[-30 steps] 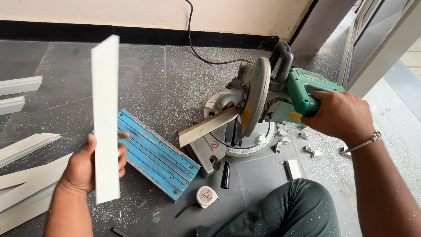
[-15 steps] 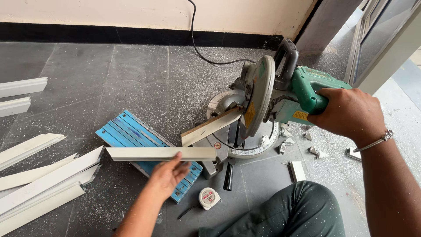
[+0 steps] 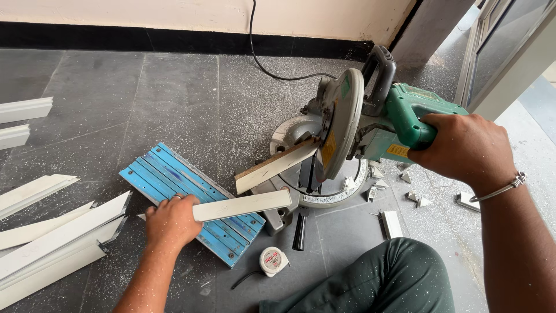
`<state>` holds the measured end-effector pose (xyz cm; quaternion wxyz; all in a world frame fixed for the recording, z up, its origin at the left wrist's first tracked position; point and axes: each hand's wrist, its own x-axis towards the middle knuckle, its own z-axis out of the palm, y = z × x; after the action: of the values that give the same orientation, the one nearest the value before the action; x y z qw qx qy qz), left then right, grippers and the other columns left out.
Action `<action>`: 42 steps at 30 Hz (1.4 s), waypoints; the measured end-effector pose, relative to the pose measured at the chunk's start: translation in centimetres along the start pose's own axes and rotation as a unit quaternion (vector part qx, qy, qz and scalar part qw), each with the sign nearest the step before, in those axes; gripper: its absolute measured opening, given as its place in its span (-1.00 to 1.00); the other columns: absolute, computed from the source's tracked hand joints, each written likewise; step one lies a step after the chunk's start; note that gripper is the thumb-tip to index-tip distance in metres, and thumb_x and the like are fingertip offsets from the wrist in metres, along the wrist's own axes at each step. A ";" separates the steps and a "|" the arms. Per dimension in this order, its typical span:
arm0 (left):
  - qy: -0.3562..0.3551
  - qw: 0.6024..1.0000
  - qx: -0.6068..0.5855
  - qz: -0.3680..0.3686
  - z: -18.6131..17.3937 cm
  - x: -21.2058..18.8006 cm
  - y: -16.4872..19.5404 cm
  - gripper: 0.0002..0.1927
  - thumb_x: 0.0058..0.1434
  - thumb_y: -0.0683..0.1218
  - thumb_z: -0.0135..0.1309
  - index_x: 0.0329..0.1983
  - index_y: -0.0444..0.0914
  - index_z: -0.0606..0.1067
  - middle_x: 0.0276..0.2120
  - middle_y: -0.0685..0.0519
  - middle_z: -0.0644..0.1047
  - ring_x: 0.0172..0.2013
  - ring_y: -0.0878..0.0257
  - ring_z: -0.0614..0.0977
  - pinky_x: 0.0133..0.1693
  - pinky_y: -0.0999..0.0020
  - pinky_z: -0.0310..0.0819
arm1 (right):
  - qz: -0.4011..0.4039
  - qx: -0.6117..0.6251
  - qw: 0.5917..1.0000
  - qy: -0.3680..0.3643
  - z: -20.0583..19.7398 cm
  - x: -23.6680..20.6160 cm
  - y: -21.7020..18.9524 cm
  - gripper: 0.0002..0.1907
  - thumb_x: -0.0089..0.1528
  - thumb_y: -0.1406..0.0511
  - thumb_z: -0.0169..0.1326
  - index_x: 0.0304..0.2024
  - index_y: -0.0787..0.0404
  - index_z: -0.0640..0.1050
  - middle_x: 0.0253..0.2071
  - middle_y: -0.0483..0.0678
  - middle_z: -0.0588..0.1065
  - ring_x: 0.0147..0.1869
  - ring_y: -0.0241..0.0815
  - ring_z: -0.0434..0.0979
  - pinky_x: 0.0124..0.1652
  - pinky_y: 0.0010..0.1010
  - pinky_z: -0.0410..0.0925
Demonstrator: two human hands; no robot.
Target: The person sits on the floor and cuts white molding strips into angled pieces using a miter saw, holding each strip against the fence with one hand while pulling the saw down with the other. Cut pieces are set aside and stacked on the floor, and new strips are positioned for the next cut.
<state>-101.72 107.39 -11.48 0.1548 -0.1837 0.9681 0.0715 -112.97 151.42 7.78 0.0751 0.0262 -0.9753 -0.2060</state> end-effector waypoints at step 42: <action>0.217 0.944 -0.233 0.084 7.6 4.3 4.0 -0.37 -0.16 0.20 0.50 -0.22 -0.28 0.51 -0.24 -0.11 0.61 -0.10 -0.01 0.60 -0.07 0.04 0.54 | -0.053 0.026 0.998 0.026 5.7 1.5 -2.0 -0.32 -0.03 0.12 0.52 0.12 0.14 0.66 -0.33 0.03 0.68 -0.45 -0.15 0.71 -0.29 -0.35 0.60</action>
<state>-105.00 111.15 -19.71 -0.1130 -0.1437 0.9464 0.2662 -115.35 151.69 2.02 0.0887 0.0855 -0.9752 -0.1840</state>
